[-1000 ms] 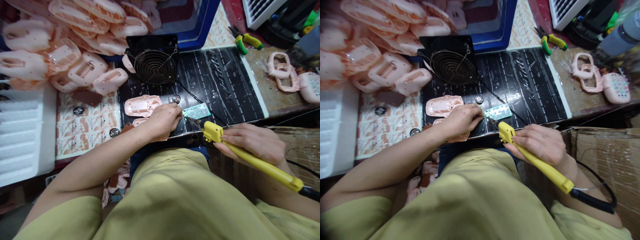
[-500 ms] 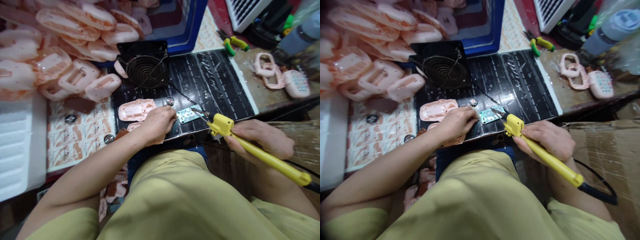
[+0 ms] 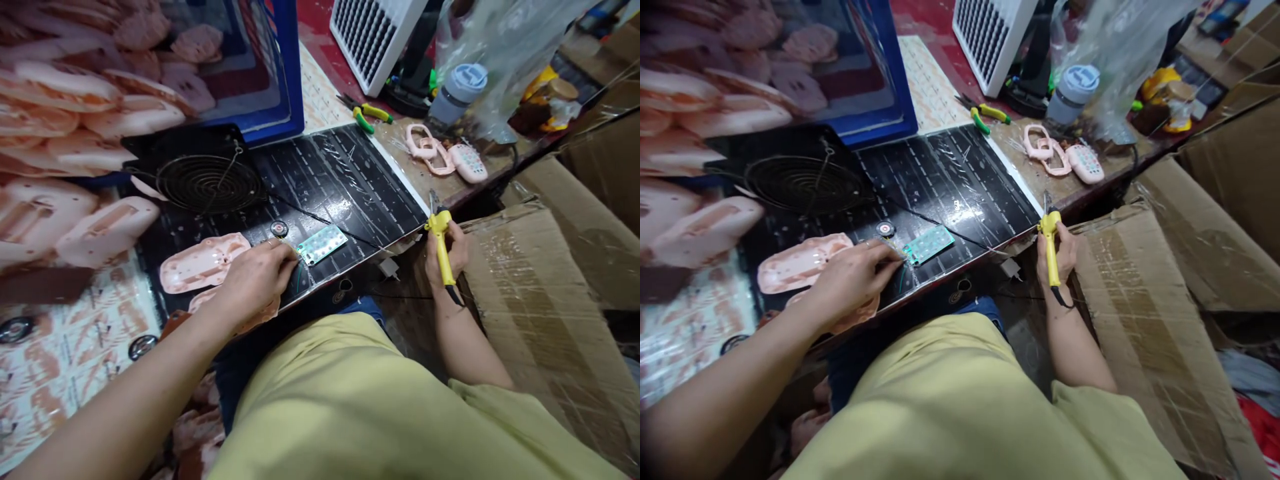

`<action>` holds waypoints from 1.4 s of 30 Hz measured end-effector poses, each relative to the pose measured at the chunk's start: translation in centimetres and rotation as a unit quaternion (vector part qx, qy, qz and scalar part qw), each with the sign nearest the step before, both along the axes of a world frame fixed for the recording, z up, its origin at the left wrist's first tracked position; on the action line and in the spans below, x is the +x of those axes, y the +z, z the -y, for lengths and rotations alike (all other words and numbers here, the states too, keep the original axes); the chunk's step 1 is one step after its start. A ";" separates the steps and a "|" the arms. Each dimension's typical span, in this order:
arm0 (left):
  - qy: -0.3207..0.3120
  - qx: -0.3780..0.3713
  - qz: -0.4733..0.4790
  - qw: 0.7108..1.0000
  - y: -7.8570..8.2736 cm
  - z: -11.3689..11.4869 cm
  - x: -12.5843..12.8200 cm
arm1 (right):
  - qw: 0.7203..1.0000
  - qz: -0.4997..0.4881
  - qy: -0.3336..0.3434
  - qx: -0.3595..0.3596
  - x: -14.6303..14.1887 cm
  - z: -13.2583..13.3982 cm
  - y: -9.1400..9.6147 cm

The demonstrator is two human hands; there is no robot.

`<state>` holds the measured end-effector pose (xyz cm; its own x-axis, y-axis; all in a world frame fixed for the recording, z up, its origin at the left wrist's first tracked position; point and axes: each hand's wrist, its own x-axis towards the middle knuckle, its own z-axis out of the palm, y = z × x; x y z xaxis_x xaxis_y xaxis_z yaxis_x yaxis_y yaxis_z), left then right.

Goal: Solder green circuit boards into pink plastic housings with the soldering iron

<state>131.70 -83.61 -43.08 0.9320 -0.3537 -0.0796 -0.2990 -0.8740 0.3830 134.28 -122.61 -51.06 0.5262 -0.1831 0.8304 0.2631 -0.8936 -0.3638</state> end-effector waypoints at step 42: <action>0.079 -0.147 0.051 0.985 2.5 -1.3 -1.0 | 0.880 -0.084 0.462 -0.067 0.6 -15.7 6.5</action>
